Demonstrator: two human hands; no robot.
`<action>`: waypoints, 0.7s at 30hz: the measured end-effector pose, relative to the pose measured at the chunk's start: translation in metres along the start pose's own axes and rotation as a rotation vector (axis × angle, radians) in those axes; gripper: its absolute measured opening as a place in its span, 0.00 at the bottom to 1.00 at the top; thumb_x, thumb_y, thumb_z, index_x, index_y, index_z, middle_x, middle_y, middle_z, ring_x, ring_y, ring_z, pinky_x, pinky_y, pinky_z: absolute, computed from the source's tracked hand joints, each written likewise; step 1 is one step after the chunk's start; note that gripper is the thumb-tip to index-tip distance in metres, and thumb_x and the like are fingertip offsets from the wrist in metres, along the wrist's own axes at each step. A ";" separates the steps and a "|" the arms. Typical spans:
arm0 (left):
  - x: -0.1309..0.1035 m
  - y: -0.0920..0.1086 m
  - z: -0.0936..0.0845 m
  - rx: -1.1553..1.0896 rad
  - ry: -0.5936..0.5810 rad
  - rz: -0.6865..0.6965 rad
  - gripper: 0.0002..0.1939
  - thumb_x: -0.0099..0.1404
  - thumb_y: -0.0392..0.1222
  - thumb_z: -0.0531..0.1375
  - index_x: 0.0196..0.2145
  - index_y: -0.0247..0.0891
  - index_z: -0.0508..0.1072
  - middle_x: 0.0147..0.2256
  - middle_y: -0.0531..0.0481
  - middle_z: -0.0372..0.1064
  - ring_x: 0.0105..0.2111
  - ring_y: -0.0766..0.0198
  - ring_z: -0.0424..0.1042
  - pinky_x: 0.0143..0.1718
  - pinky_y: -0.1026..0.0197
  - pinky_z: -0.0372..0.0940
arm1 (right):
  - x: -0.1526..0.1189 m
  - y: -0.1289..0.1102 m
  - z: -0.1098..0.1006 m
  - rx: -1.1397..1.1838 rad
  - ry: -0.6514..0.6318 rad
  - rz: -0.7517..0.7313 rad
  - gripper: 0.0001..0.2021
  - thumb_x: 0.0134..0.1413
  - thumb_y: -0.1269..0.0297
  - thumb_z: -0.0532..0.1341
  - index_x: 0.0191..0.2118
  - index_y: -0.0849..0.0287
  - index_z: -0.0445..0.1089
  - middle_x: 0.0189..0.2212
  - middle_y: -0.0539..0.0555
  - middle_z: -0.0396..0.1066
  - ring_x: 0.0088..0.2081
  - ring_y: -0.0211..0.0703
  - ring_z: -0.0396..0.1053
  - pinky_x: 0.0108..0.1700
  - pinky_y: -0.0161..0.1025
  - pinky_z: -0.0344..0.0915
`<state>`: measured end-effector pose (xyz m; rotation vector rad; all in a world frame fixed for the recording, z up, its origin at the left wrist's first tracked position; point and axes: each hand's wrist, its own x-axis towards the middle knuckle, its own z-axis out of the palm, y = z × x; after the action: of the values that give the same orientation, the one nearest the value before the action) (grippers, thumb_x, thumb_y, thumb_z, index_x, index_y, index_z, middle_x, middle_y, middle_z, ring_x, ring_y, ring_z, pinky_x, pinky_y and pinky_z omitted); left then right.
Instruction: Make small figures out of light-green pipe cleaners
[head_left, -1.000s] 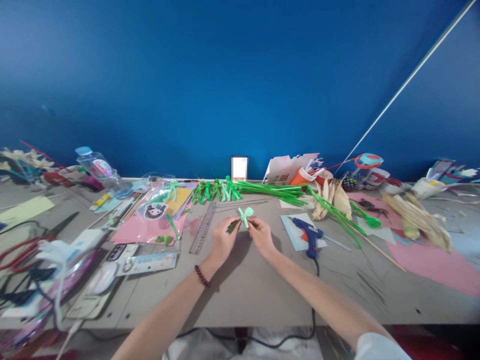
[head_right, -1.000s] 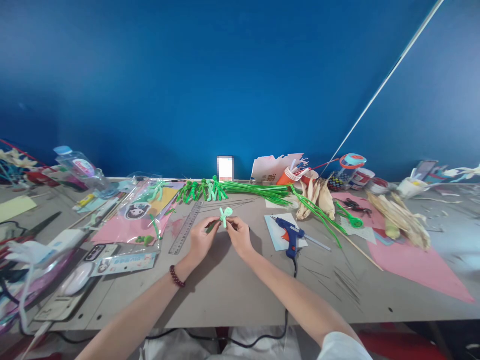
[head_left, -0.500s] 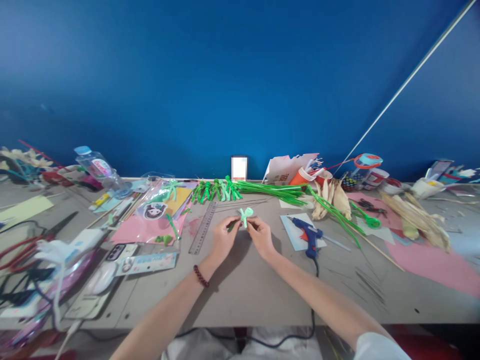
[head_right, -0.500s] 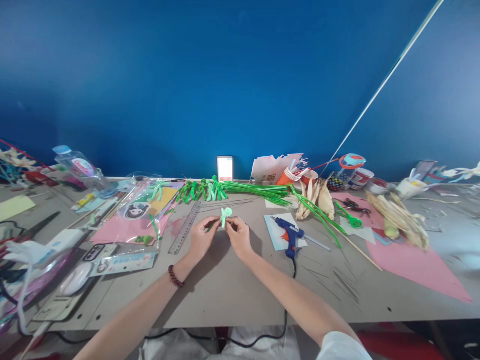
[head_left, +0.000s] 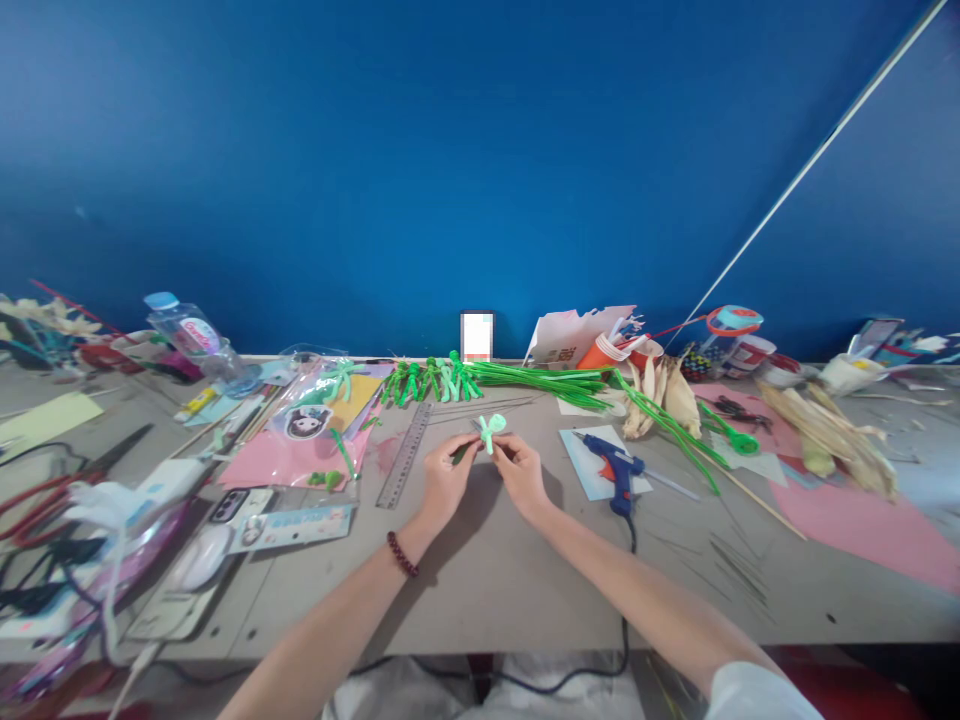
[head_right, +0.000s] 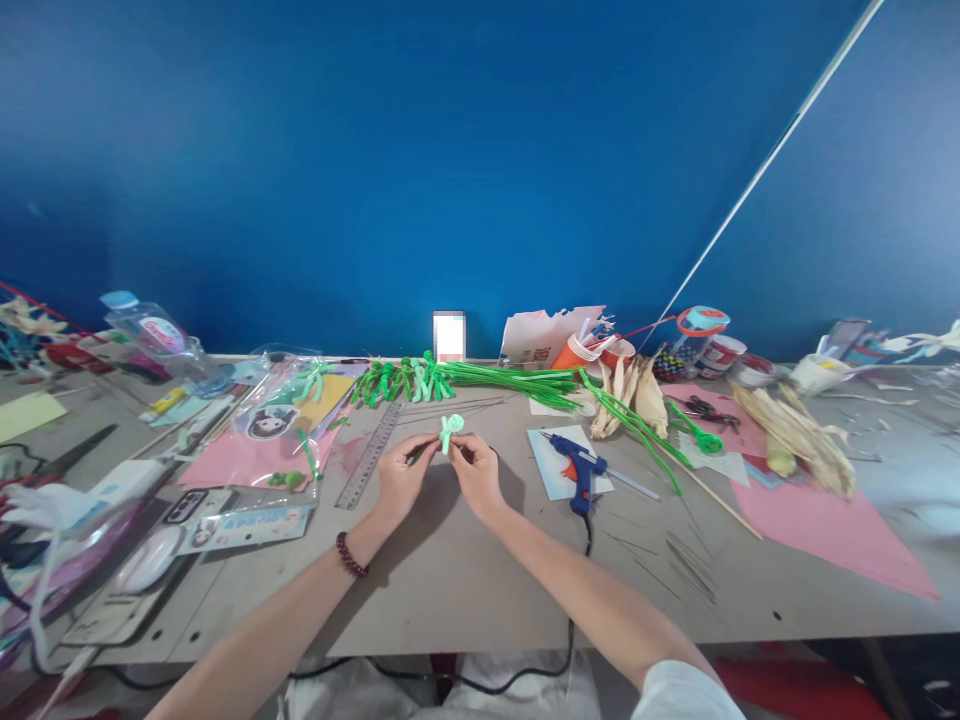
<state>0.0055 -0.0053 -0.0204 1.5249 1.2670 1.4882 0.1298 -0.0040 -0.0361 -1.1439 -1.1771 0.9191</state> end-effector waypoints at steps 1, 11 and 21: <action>0.000 0.000 0.000 -0.005 -0.006 -0.002 0.08 0.58 0.43 0.61 0.33 0.39 0.78 0.33 0.47 0.77 0.34 0.60 0.75 0.39 0.58 0.70 | 0.000 -0.001 0.000 -0.010 -0.001 -0.013 0.08 0.46 0.60 0.61 0.29 0.57 0.75 0.24 0.50 0.67 0.25 0.37 0.59 0.27 0.34 0.57; 0.001 -0.002 0.002 -0.044 -0.051 -0.034 0.07 0.58 0.42 0.60 0.32 0.38 0.76 0.32 0.48 0.76 0.32 0.62 0.74 0.36 0.61 0.68 | -0.004 -0.003 -0.001 -0.040 0.008 -0.053 0.07 0.48 0.62 0.59 0.28 0.57 0.74 0.24 0.50 0.66 0.26 0.38 0.61 0.30 0.35 0.58; 0.007 -0.003 0.000 -0.122 -0.200 -0.075 0.09 0.59 0.44 0.58 0.33 0.36 0.71 0.31 0.48 0.72 0.29 0.64 0.71 0.33 0.62 0.67 | -0.004 -0.006 -0.001 -0.076 0.001 -0.083 0.07 0.49 0.64 0.57 0.25 0.58 0.70 0.24 0.50 0.66 0.27 0.39 0.62 0.31 0.35 0.59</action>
<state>0.0043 0.0025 -0.0204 1.4883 1.0852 1.3057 0.1302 -0.0096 -0.0314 -1.1472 -1.2589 0.8160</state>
